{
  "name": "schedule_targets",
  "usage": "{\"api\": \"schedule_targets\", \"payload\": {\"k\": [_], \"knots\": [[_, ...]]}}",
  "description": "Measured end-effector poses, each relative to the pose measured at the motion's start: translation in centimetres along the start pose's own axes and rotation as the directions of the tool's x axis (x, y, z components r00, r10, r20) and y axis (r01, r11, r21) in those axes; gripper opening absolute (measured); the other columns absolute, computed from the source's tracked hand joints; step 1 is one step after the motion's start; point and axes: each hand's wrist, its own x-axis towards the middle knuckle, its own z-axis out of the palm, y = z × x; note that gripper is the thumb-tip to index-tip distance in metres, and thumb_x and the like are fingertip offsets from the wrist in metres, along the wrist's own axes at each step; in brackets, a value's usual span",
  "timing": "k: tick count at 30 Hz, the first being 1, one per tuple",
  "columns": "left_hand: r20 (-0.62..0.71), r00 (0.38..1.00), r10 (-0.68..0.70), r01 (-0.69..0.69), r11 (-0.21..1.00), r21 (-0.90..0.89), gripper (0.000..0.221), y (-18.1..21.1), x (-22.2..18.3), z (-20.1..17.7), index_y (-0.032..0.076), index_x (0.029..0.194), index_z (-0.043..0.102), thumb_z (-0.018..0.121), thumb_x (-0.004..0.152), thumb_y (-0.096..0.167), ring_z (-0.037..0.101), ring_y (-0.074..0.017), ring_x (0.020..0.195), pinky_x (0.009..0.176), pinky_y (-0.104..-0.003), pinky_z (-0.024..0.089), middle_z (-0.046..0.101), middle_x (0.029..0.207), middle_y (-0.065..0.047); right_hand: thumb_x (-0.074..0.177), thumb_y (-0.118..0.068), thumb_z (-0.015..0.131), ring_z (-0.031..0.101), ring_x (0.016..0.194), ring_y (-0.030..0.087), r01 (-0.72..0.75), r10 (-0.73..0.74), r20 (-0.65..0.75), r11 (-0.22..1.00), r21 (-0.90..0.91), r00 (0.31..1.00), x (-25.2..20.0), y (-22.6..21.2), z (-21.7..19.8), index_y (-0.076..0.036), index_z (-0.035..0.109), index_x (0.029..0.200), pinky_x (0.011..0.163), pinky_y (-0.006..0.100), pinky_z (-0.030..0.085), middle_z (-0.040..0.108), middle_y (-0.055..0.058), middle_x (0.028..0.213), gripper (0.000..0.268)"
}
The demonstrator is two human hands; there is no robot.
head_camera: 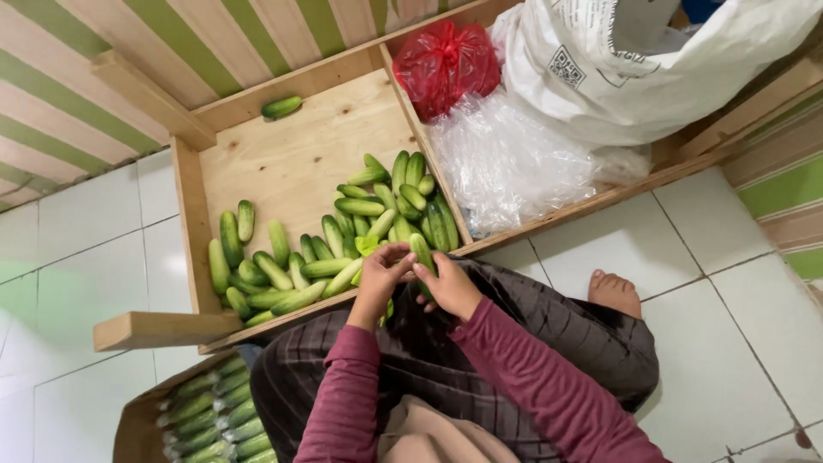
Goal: The person places a cucumber into a plastic sleeve, seals the sleeve with tape, and puts the finished product into a cardboard box.
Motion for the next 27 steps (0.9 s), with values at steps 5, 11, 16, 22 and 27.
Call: {"api": "schedule_targets", "payload": {"k": [5,11,16,22,27], "knots": [[0.097,0.992,-0.079,0.047,0.956,0.291,0.03,0.9,4.4,4.3,0.005,0.104,0.078,0.073,0.096,0.034,0.076,-0.017,0.073,0.055,-0.025,0.063,0.077,0.088,-0.011,0.101,-0.031,0.061,0.069,0.047,0.028,0.084,-0.085,-0.062,0.996,-0.012,0.994,-2.7,2.6,-5.7,0.004,0.057,0.131,0.033,0.033,0.055,0.072,0.023,0.084,0.046],[0.11,0.994,0.02,-0.077,0.835,0.545,0.029,-4.3,14.7,10.0,0.009,0.109,0.076,0.069,0.096,0.033,0.075,-0.0172,0.074,0.057,-0.027,0.06,0.077,0.085,-0.01,0.1,-0.029,0.06,0.062,0.035,0.021,0.251,-0.266,-0.241,0.964,-0.092,0.933,-1.0,8.4,-8.9,0.003,0.067,0.114,0.033,0.032,0.05,0.069,0.014,0.059,0.035],[0.063,0.99,0.123,-0.126,0.629,0.767,0.043,-8.0,20.3,13.5,0.008,0.124,0.07,0.074,0.089,0.033,0.075,-0.0309,0.098,0.079,-0.042,0.062,0.076,0.104,-0.015,0.098,-0.03,0.063,0.063,0.038,0.02,0.33,-0.345,-0.275,0.939,-0.101,0.897,-0.6,7.8,-9.2,-0.001,0.072,0.111,0.036,0.033,0.05,0.069,0.012,0.055,0.033],[-0.031,0.999,-0.043,0.049,0.525,0.85,0.071,-2.9,18.0,17.1,-0.005,0.142,0.049,0.07,0.092,0.041,0.068,-0.0417,0.114,0.092,-0.053,0.057,0.065,0.123,-0.029,0.096,-0.03,0.063,0.064,0.046,0.019,0.356,-0.375,-0.251,0.927,-0.117,0.892,-1.3,6.5,-9.1,-0.008,0.076,0.105,0.044,0.034,0.051,0.068,0.009,0.054,0.027],[-0.055,0.997,-0.058,0.076,0.468,0.88,0.045,-2.9,17.4,17.6,0.006,0.12,0.067,0.078,0.085,0.032,0.069,-0.0387,0.112,0.094,-0.051,0.057,0.073,0.111,-0.018,0.095,-0.03,0.065,0.063,0.05,0.018,0.365,-0.392,-0.254,0.919,-0.147,0.884,-1.6,5.8,-9.0,-0.01,0.077,0.102,0.048,0.036,0.051,0.069,0.009,0.054,0.024]]}}
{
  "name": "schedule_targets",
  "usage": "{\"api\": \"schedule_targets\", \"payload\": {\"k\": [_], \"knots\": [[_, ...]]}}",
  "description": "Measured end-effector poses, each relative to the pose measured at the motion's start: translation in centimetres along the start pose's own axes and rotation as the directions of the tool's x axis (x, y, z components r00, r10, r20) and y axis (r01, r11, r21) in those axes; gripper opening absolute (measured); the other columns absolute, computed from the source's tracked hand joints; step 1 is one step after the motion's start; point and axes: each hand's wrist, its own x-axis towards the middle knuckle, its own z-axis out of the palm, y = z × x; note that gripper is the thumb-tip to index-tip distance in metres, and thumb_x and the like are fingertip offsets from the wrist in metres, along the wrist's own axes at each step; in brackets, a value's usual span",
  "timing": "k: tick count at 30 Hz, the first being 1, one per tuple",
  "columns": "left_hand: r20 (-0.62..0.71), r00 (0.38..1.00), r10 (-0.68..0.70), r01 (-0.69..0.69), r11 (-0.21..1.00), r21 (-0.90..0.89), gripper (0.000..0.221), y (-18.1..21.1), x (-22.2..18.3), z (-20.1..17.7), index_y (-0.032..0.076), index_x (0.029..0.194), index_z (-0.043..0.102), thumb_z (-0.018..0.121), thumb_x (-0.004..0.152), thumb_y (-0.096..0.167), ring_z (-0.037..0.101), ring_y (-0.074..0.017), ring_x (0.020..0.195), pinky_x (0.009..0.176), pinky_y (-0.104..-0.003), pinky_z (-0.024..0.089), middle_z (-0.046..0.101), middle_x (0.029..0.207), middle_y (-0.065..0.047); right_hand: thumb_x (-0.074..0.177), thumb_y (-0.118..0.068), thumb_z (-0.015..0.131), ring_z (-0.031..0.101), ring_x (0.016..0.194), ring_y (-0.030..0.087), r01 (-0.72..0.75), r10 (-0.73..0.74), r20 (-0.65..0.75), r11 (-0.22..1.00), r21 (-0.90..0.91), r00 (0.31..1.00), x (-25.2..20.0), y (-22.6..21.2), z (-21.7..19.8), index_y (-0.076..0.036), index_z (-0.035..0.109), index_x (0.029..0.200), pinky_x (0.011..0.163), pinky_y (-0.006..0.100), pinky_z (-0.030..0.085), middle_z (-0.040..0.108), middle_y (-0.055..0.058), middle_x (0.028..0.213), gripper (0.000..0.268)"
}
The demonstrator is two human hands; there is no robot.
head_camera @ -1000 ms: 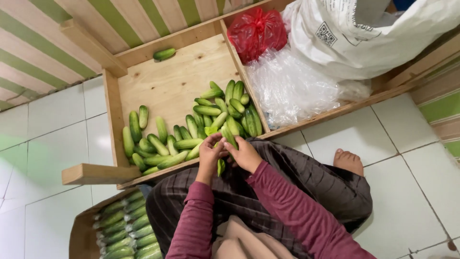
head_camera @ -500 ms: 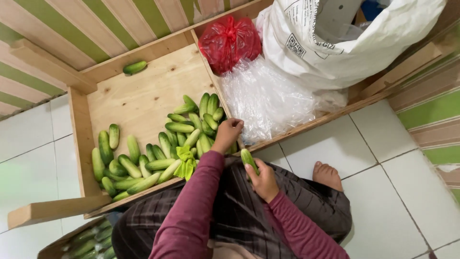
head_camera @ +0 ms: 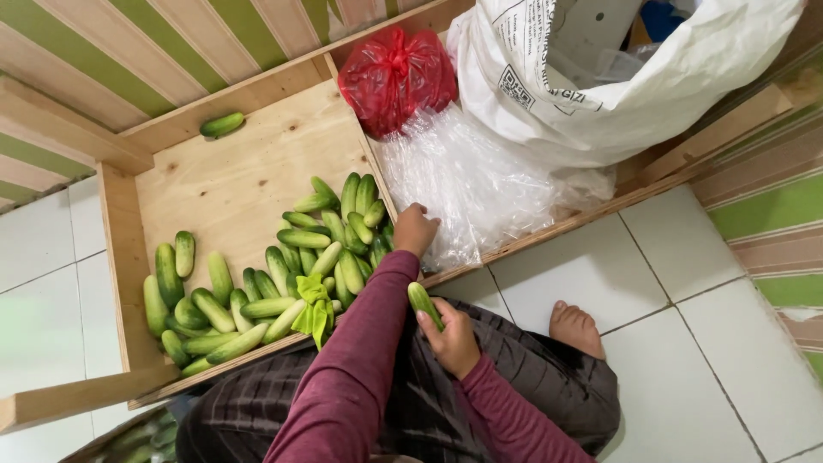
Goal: The person places a cucumber into a plastic sleeve, seals the sleeve with tape, and puts the finished product into a cardboard box.
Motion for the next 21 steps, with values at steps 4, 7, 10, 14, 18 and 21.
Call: {"api": "schedule_targets", "payload": {"k": [4,7,10,14,18,21], "knots": [[-0.021,1.0,0.015,-0.015,1.0,-0.025,0.026,2.0,-1.7,-1.7,0.013,0.107,0.071,0.074,0.088,0.03,0.073,-0.0341,0.104,0.089,-0.047,0.058,0.076,0.1,-0.008,0.096,-0.028,0.064,0.062,0.048,0.018,0.004,-0.004,0.0,1.0,0.029,1.0,0.1,0.1,0.1,-0.009,0.077,0.1,0.048,0.034,0.051,0.068,0.008,0.053,0.023],[-0.033,0.997,0.069,-0.07,0.997,-0.045,0.029,3.9,-3.3,-3.4,0.011,0.098,0.07,0.076,0.086,0.036,0.073,-0.0336,0.103,0.089,-0.046,0.056,0.075,0.095,-0.008,0.097,-0.023,0.062,0.059,0.036,0.016,-0.014,0.013,0.016,0.994,0.104,1.0,0.2,0.5,0.2,-0.005,0.075,0.099,0.039,0.028,0.05,0.067,0.007,0.051,0.022],[-0.087,0.989,0.118,-0.127,0.986,-0.106,0.032,4.5,-3.2,-4.2,0.009,0.092,0.068,0.078,0.086,0.039,0.073,-0.0329,0.097,0.083,-0.045,0.057,0.073,0.089,-0.009,0.098,-0.022,0.061,0.057,0.033,0.016,-0.017,0.013,0.024,0.989,0.147,1.0,0.3,0.6,0.1,-0.002,0.074,0.1,0.035,0.029,0.048,0.068,0.008,0.052,0.023],[-0.145,0.974,0.172,-0.209,0.93,-0.302,0.036,3.9,-2.6,-4.7,0.003,0.089,0.066,0.081,0.084,0.036,0.073,-0.0339,0.095,0.082,-0.045,0.058,0.073,0.092,-0.015,0.098,-0.02,0.061,0.056,0.032,0.016,-0.018,0.014,0.031,0.992,0.127,0.999,0.3,1.2,0.2,-0.001,0.073,0.102,0.033,0.03,0.047,0.067,0.009,0.052,0.022],[-0.134,0.979,0.154,-0.198,0.877,-0.438,0.025,2.8,-0.8,-4.1,0.012,0.09,0.064,0.079,0.083,0.032,0.077,-0.0169,0.074,0.073,-0.033,0.06,0.076,0.083,-0.004,0.097,-0.021,0.063,0.057,0.031,0.018,-0.006,0.005,0.013,0.991,0.134,1.0,0.4,1.7,0.2,0.0,0.073,0.103,0.031,0.03,0.047,0.067,0.011,0.053,0.024],[-0.131,0.95,0.282,-0.275,0.564,-0.779,0.027,3.0,-3.7,-6.8,-0.003,0.114,0.046,0.064,0.094,0.003,0.075,-0.0281,0.087,0.074,-0.03,0.062,0.072,0.107,-0.03,0.098,-0.021,0.062,0.056,0.031,0.017,-0.014,0.013,0.01,0.99,0.139,1.0,0.3,2.0,0.2,0.001,0.072,0.104,0.031,0.03,0.047,0.066,0.011,0.054,0.024]]}}
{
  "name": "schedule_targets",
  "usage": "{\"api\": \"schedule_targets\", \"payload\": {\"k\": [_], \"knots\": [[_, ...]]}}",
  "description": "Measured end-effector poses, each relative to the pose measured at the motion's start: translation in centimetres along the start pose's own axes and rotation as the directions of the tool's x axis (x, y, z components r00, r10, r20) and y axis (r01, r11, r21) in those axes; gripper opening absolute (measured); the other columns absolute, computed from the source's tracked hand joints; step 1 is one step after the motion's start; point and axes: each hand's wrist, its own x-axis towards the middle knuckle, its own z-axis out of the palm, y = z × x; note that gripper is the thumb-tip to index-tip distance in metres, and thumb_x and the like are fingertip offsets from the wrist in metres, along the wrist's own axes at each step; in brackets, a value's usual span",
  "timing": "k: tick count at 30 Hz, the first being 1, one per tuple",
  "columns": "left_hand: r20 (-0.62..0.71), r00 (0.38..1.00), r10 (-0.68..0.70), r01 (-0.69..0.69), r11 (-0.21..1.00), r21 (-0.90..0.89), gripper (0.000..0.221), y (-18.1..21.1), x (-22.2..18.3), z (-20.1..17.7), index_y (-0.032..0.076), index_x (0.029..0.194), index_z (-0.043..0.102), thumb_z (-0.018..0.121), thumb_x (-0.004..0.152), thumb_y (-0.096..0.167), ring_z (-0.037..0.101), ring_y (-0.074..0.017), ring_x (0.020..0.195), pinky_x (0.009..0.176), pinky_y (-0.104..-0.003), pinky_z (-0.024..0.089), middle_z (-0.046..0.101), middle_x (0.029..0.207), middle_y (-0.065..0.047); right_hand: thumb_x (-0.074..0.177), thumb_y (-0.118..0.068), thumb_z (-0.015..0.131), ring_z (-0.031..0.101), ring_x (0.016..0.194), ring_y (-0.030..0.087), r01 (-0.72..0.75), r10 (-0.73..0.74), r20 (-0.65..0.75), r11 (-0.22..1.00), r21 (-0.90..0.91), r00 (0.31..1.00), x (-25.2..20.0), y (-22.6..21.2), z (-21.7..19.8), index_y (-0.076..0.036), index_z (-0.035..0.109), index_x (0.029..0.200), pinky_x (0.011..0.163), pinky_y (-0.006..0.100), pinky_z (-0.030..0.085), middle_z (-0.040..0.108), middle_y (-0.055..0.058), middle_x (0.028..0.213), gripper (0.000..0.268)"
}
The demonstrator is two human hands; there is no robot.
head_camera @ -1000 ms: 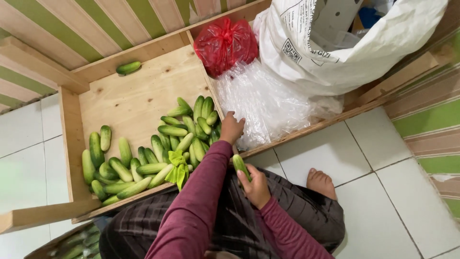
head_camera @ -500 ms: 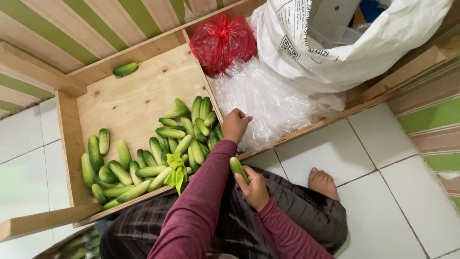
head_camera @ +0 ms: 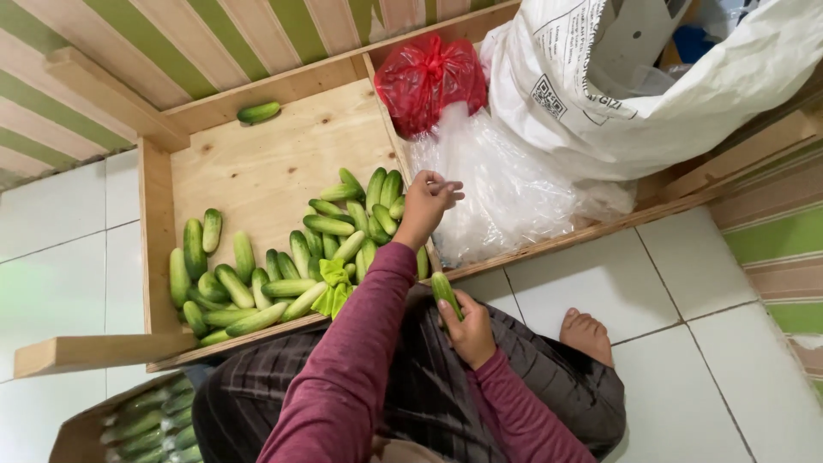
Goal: The person places a cucumber into a plastic sleeve, seals the sleeve with tape, and puts the finished product into a cardboard box.
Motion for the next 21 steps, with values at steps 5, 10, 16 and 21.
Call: {"api": "schedule_targets", "payload": {"k": [5,10,16,21], "knots": [[0.034,0.998,0.061,-0.052,0.973,-0.225,0.029,1.7,-3.1,-3.6,-0.004,0.13,0.048,0.049,0.102,0.004,0.074,-0.0306,0.098,0.086,-0.038,0.061,0.071,0.115,-0.027,0.099,-0.025,0.061,0.057,0.033,0.017,-0.001,0.001,0.011,0.999,-0.041,1.0,0.1,0.1,-0.2,0.0,0.072,0.105,0.032,0.029,0.047,0.068,0.011,0.056,0.027],[0.036,0.994,0.101,-0.08,0.924,-0.373,0.027,3.2,-7.6,-8.8,-0.003,0.125,0.059,0.048,0.101,0.006,0.074,-0.0355,0.099,0.09,-0.047,0.061,0.072,0.111,-0.028,0.101,-0.025,0.059,0.057,0.032,0.018,-0.016,0.017,0.029,0.999,-0.032,0.999,0.0,0.3,-0.2,0.003,0.07,0.111,0.032,0.03,0.047,0.068,0.014,0.059,0.031],[-0.13,0.987,0.093,-0.136,0.914,-0.382,0.02,3.3,-13.2,-12.7,0.002,0.111,0.061,0.053,0.104,0.018,0.075,-0.0268,0.076,0.075,-0.04,0.064,0.071,0.085,-0.02,0.102,-0.022,0.057,0.055,0.032,0.018,-0.006,0.007,0.051,1.0,-0.017,0.999,0.5,1.9,-0.6,0.004,0.066,0.115,0.03,0.029,0.045,0.065,0.015,0.06,0.03],[-0.276,0.953,0.124,-0.179,0.967,-0.184,0.02,5.2,-18.3,-12.8,0.001,0.101,0.067,0.074,0.096,0.02,0.074,-0.0252,0.059,0.058,-0.036,0.064,0.072,0.08,-0.015,0.103,-0.022,0.058,0.055,0.03,0.019,-0.009,0.007,0.052,0.999,0.032,0.999,0.6,0.9,-0.6,0.007,0.063,0.115,0.026,0.028,0.041,0.064,0.018,0.062,0.032]]}}
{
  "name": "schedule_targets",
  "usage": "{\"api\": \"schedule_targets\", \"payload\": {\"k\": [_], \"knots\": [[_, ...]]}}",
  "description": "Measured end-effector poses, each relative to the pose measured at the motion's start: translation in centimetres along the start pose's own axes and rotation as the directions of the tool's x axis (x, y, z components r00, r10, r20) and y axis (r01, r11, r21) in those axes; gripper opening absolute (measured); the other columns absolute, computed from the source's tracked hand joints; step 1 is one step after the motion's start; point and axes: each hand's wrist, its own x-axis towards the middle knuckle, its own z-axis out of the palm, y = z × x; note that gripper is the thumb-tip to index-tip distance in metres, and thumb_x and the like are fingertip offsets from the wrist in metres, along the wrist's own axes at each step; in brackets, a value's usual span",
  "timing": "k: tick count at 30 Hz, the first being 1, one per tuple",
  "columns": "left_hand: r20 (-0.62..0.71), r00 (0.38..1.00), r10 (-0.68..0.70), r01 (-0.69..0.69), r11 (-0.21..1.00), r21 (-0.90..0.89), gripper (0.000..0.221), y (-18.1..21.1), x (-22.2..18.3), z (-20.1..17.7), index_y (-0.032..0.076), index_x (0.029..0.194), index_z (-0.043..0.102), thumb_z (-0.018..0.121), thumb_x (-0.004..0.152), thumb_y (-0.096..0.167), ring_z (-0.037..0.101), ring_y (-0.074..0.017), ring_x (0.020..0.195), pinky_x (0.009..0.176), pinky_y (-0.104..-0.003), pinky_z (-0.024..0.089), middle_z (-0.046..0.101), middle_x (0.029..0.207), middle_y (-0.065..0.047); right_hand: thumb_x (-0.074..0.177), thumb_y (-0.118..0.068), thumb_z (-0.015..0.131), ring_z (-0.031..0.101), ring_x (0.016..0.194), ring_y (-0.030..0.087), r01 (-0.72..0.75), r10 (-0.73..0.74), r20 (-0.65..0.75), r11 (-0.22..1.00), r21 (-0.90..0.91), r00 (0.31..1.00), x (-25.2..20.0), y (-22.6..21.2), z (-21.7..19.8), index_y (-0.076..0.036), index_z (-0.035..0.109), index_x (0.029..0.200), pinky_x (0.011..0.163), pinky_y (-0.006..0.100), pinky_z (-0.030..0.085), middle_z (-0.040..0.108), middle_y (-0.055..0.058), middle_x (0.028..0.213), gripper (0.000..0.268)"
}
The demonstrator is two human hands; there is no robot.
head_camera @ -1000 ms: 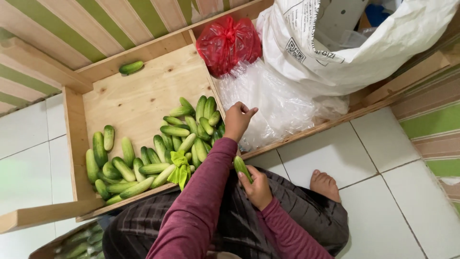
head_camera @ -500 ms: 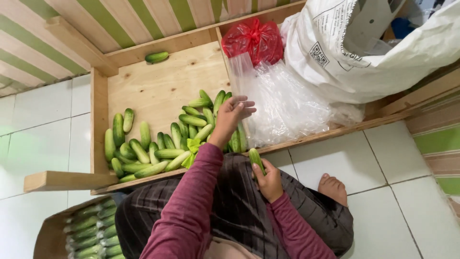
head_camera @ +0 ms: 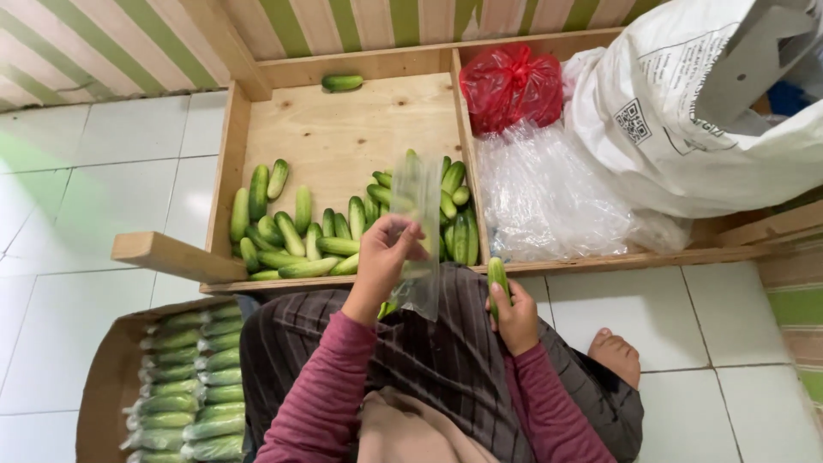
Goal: The person places a cucumber into a plastic sleeve, seals the sleeve with tape, and puts the finished product into a cardboard box.
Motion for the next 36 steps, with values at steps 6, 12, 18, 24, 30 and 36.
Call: {"api": "schedule_targets", "payload": {"k": [6,12,18,24,30,36], "knots": [[-0.032,0.999,-0.028,0.028,0.999,-0.024,0.018,3.5,-4.5,0.0,0.0,0.095,0.073,0.069,0.098,0.017,0.076,-0.0238,0.066,0.063,-0.033,0.065,0.076,0.081,-0.016,0.102,-0.02,0.059,0.056,0.036,0.018,-0.003,-0.001,0.057,0.997,0.079,0.998,-0.2,-4.6,1.8,0.005,0.065,0.111,0.027,0.024,0.038,0.065,0.017,0.068,0.027],[-0.097,0.995,0.022,-0.016,0.998,0.058,0.021,4.9,-7.6,-2.3,0.0,0.086,0.077,0.07,0.098,0.017,0.071,-0.0138,0.059,0.06,-0.026,0.061,0.073,0.066,-0.009,0.101,-0.013,0.061,0.063,0.058,0.018,0.168,-0.204,0.155,0.961,0.218,0.967,-1.1,-11.8,4.3,0.0,0.063,0.126,0.039,0.022,0.043,0.068,0.016,0.093,0.029],[-0.059,0.998,0.029,-0.021,0.992,0.126,0.033,3.9,-8.7,-5.4,0.004,0.084,0.079,0.066,0.099,0.03,0.067,-0.0093,0.056,0.059,-0.022,0.057,0.073,0.062,-0.008,0.1,-0.001,0.053,0.054,0.077,0.014,0.388,-0.437,0.205,0.89,0.241,0.876,-3.6,-20.9,7.2,0.006,0.05,0.144,0.054,0.021,0.044,0.055,0.011,0.117,0.045],[0.0,0.995,0.096,-0.095,0.989,0.117,0.024,4.9,-10.0,-6.4,0.005,0.084,0.081,0.073,0.094,0.025,0.062,-0.0085,0.056,0.06,-0.022,0.055,0.073,0.062,-0.008,0.094,-0.001,0.067,0.056,0.075,0.012,0.407,-0.443,0.065,0.865,0.293,0.894,-6.0,-25.6,9.1,-0.002,0.047,0.118,0.054,0.019,0.047,0.059,0.016,0.118,0.032],[-0.012,0.993,0.113,-0.111,0.987,0.112,0.017,5.8,-11.1,-6.8,0.005,0.081,0.081,0.079,0.089,0.021,0.059,-0.007,0.055,0.058,-0.021,0.053,0.072,0.06,-0.007,0.089,0.004,0.072,0.069,0.098,0.023,0.51,-0.518,0.117,0.855,0.09,0.848,-7.3,-28.0,9.8,0.007,0.053,0.113,0.082,0.031,0.057,0.066,0.027,0.117,0.031],[0.023,0.996,0.09,-0.092,0.993,0.072,0.008,6.5,-11.9,-7.3,0.002,0.084,0.08,0.082,0.084,0.009,0.06,-0.004,0.059,0.061,-0.021,0.054,0.072,0.062,-0.005,0.089,0.007,0.073,0.069,0.101,0.026,0.577,-0.56,0.172,0.814,-0.064,0.81,-8.1,-29.4,10.6,0.01,0.058,0.113,0.087,0.035,0.058,0.065,0.026,0.117,0.029]]}}
